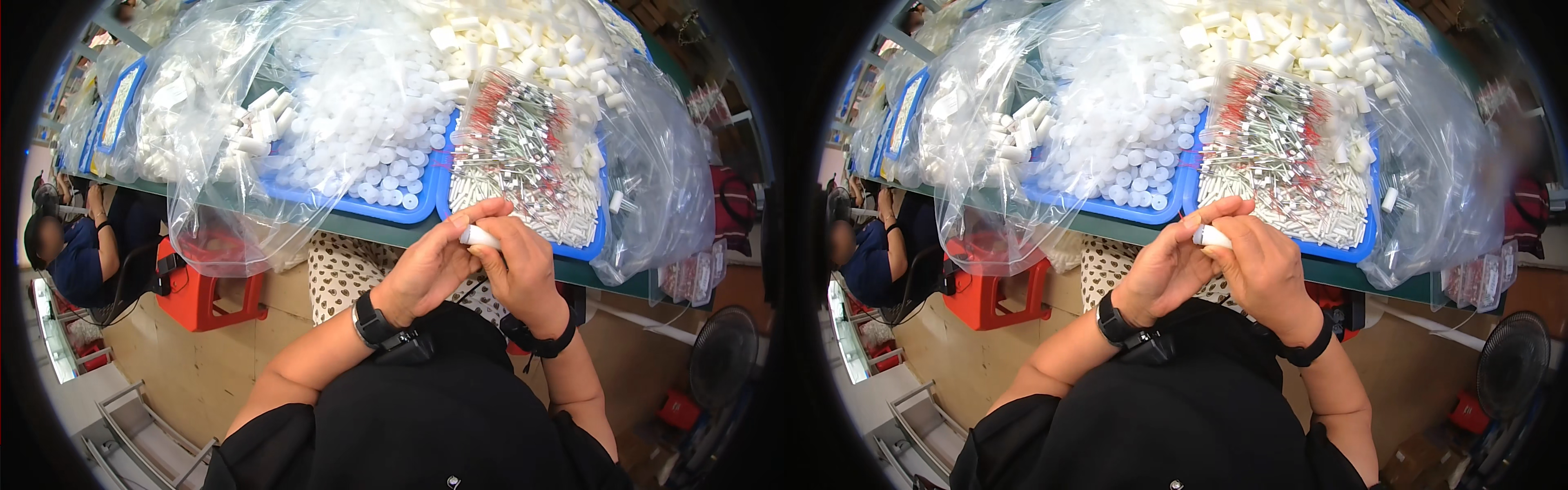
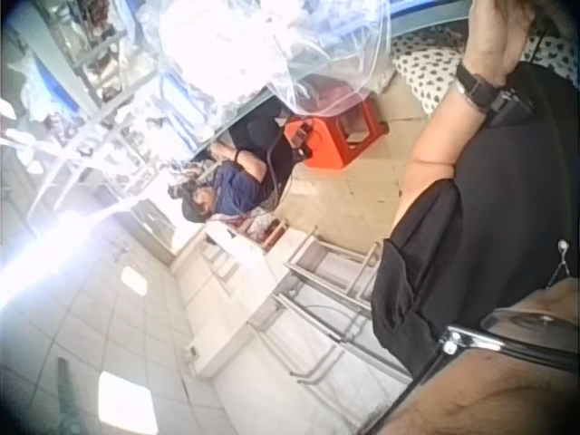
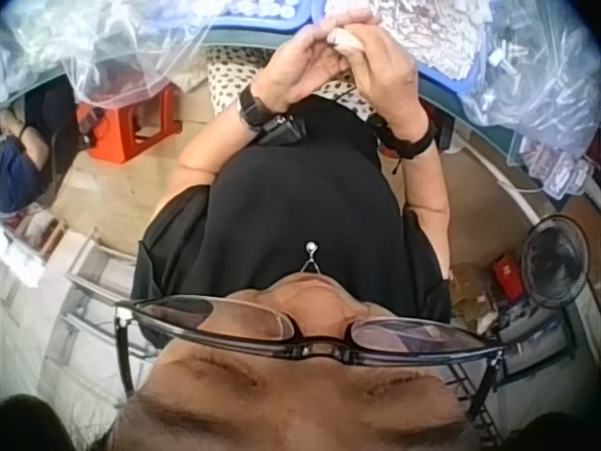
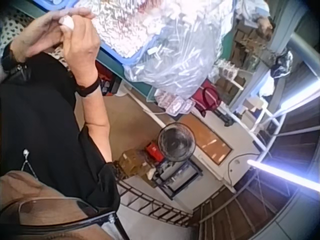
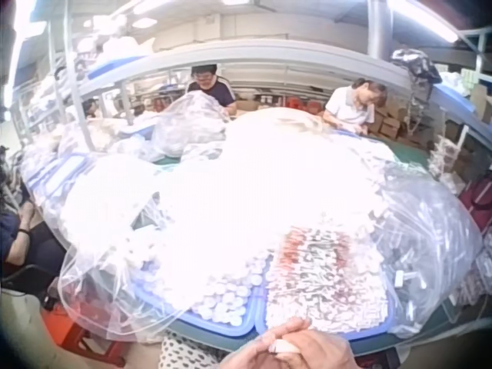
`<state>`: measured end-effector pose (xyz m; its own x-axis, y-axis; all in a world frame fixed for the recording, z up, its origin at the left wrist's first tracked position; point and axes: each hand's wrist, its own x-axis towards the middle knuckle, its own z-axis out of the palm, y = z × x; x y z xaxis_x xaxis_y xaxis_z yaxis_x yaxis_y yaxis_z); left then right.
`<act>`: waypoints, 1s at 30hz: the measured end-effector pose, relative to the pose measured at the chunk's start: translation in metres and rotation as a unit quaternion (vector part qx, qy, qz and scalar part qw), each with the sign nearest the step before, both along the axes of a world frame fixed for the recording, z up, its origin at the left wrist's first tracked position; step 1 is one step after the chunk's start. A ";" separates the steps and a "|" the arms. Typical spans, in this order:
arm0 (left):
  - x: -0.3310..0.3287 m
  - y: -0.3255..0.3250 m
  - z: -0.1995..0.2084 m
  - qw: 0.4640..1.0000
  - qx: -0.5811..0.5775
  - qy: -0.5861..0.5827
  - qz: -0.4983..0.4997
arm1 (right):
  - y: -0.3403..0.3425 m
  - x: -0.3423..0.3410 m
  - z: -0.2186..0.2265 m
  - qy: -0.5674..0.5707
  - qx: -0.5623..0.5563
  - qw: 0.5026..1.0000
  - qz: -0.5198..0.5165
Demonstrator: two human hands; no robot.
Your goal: The person repeatedly picks up small white cylindrical plastic pieces and thin metal pins from blue trays. They insert the pins into the plastic pieces by hand and place the assembled units back onto the tray. The process is repetitive and performed one unit at a time.
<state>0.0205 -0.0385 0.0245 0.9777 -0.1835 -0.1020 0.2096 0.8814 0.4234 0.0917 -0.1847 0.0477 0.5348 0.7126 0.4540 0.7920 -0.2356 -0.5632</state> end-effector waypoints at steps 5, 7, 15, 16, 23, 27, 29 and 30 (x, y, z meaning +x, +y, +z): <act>-0.005 -0.008 0.002 0.998 -0.057 0.005 0.015 | 0.006 -0.008 0.000 -0.026 -0.043 0.999 -0.004; -0.005 -0.010 0.002 0.998 -0.042 0.039 0.038 | 0.009 -0.010 -0.007 -0.021 -0.054 0.998 -0.016; -0.007 0.001 -0.006 0.998 -0.018 0.052 0.034 | 0.010 -0.008 -0.011 0.007 -0.014 1.000 -0.011; -0.008 -0.002 -0.003 0.998 -0.008 0.047 0.040 | 0.009 -0.008 -0.010 -0.008 -0.024 1.000 -0.004; -0.007 -0.014 -0.004 0.995 -0.052 0.049 0.066 | 0.020 -0.022 -0.019 -0.013 -0.015 0.997 -0.070; -0.004 -0.006 -0.010 0.997 0.012 0.049 0.053 | 0.025 -0.022 -0.022 0.100 0.026 0.991 -0.082; -0.004 -0.003 -0.008 0.996 0.056 0.041 0.048 | 0.025 -0.024 -0.021 0.169 0.024 0.981 -0.088; -0.005 -0.005 -0.007 0.995 0.069 0.036 0.057 | 0.025 -0.024 -0.021 0.162 0.027 0.982 -0.088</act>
<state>0.0155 -0.0435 0.0176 0.9808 -0.0509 -0.1884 0.1452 0.8354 0.5301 0.0673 -0.1593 0.0268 0.7706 0.5755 0.2737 0.5186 -0.3166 -0.7943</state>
